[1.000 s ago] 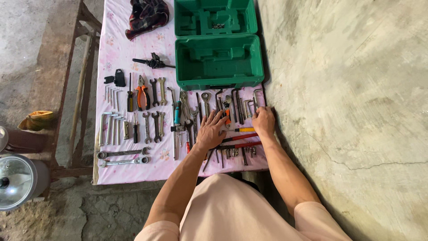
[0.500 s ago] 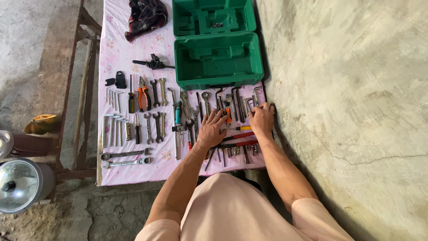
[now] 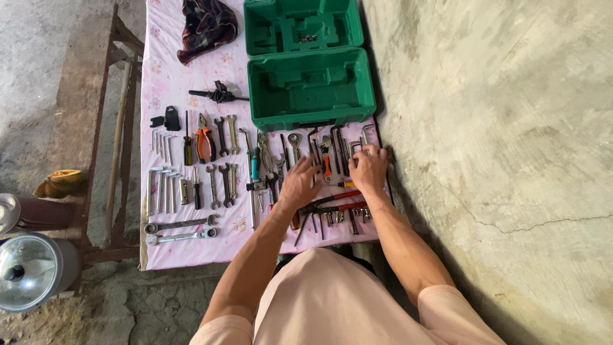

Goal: The person opens a green toolbox and arranges various hand tools on a pink cloth laid on a wooden table. They handle wrenches, screwdrivers, pliers, and sockets, moving them into rows and occasionally inspecting or adjusting them. The toolbox remains open beside the arranged tools throughout the clip.

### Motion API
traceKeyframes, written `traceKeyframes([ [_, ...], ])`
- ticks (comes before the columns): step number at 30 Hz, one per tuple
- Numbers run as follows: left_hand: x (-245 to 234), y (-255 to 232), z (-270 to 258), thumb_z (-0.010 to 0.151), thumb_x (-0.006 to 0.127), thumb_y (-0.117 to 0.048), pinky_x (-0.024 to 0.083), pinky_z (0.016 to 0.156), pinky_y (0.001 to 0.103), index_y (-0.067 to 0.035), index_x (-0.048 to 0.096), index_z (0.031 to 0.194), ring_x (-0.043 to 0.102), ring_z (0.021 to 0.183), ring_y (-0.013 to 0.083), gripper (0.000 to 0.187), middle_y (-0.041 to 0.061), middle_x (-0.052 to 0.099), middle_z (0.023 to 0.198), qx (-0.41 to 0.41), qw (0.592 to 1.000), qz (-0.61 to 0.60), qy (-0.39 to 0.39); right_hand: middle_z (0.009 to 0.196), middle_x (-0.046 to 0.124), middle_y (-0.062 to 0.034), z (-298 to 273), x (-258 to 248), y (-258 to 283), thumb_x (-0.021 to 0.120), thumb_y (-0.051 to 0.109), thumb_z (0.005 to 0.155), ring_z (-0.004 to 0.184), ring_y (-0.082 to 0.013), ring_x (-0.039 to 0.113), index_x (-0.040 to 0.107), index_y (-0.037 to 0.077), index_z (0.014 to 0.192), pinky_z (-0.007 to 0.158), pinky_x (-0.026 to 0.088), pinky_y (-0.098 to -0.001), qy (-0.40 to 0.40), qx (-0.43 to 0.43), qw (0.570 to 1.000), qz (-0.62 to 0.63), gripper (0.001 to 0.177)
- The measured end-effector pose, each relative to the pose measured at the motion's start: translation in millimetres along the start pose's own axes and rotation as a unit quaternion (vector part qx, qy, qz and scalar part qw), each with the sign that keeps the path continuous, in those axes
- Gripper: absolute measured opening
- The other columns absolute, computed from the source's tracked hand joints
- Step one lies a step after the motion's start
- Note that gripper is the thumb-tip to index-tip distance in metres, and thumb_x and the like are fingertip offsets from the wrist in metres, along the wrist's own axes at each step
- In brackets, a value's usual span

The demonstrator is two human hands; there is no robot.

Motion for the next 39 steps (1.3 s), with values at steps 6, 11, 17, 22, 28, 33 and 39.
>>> traceKeyframes([
  [6,-41.0,35.3,-11.1,0.098,0.065,-0.024,0.055,0.096,0.043,-0.008,0.072,0.112,0.067,0.108,0.0266,0.022,0.011,0.070,0.121,-0.110,0.976,-0.051,-0.178,0.116,0.068,-0.0112,10.9,18.9,20.8,0.081,0.026,0.087,0.106,-0.0305,0.057,0.078,0.010,0.097,0.094,0.043,-0.0463,0.037,-0.082,0.994,0.062,0.019],
  [11,-70.4,90.0,-38.5,0.094,0.066,-0.022,0.055,0.083,0.043,-0.007,0.069,0.099,0.068,0.093,0.0286,0.016,0.010,0.069,0.102,-0.300,0.919,-0.106,-0.234,0.104,0.070,-0.0098,5.5,13.2,47.2,0.076,0.021,0.087,0.104,-0.0336,0.060,0.075,0.009,0.093,0.094,0.047,-0.0457,0.011,-0.129,0.986,0.107,0.013],
  [17,-60.2,123.8,-67.1,0.082,0.076,-0.027,0.053,0.086,0.046,-0.005,0.070,0.105,0.066,0.100,0.0384,0.032,0.017,0.070,0.107,-0.289,0.907,-0.064,-0.299,0.099,0.070,-0.0111,10.2,13.9,88.2,0.072,0.018,0.088,0.099,-0.0358,0.062,0.073,0.009,0.092,0.087,0.051,-0.0458,0.031,-0.149,0.975,0.163,0.010],
  [22,-35.3,148.5,-75.6,0.086,0.074,-0.032,0.053,0.085,0.048,-0.006,0.070,0.113,0.068,0.099,0.0372,0.037,0.014,0.074,0.103,-0.329,0.901,-0.124,-0.253,0.100,0.070,-0.0123,1.8,26.9,124.7,0.073,0.020,0.086,0.100,-0.0357,0.063,0.073,0.009,0.096,0.087,0.051,-0.0457,0.038,-0.220,0.959,0.176,0.014],
  [28,-34.9,162.3,-82.6,0.088,0.068,-0.028,0.056,0.084,0.050,-0.011,0.076,0.107,0.071,0.094,0.0405,0.026,0.020,0.075,0.097,-0.379,0.893,-0.113,-0.213,0.112,0.072,-0.0121,-14.9,45.7,167.8,0.072,0.020,0.089,0.110,-0.0335,0.064,0.067,0.009,0.115,0.097,0.051,-0.0454,0.130,-0.243,0.944,0.179,0.028],
  [33,-44.4,155.4,-83.7,0.089,0.068,-0.030,0.056,0.083,0.049,-0.008,0.075,0.106,0.071,0.093,0.0416,0.029,0.022,0.074,0.097,-0.396,0.896,-0.096,-0.177,0.131,0.066,-0.0141,-21.2,52.5,190.2,0.072,0.022,0.092,0.124,-0.0296,0.060,0.055,0.010,0.138,0.105,0.048,-0.0463,0.224,-0.227,0.935,0.158,0.050],
  [39,-47.9,150.4,-79.0,0.083,0.075,-0.031,0.055,0.081,0.052,-0.004,0.075,0.102,0.070,0.090,0.0437,0.033,0.025,0.073,0.093,-0.359,0.914,-0.089,-0.167,0.137,0.063,-0.0145,-16.3,47.4,209.3,0.070,0.015,0.089,0.122,-0.0371,0.059,0.051,0.012,0.141,0.105,0.047,-0.0470,0.243,-0.237,0.930,0.143,0.056],
])
Point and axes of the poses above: each hand's wrist, its own z-axis towards the middle knuckle, its own x-axis out of the palm, y = z × x, the point moved 4 cm from there along z, towards the middle knuckle
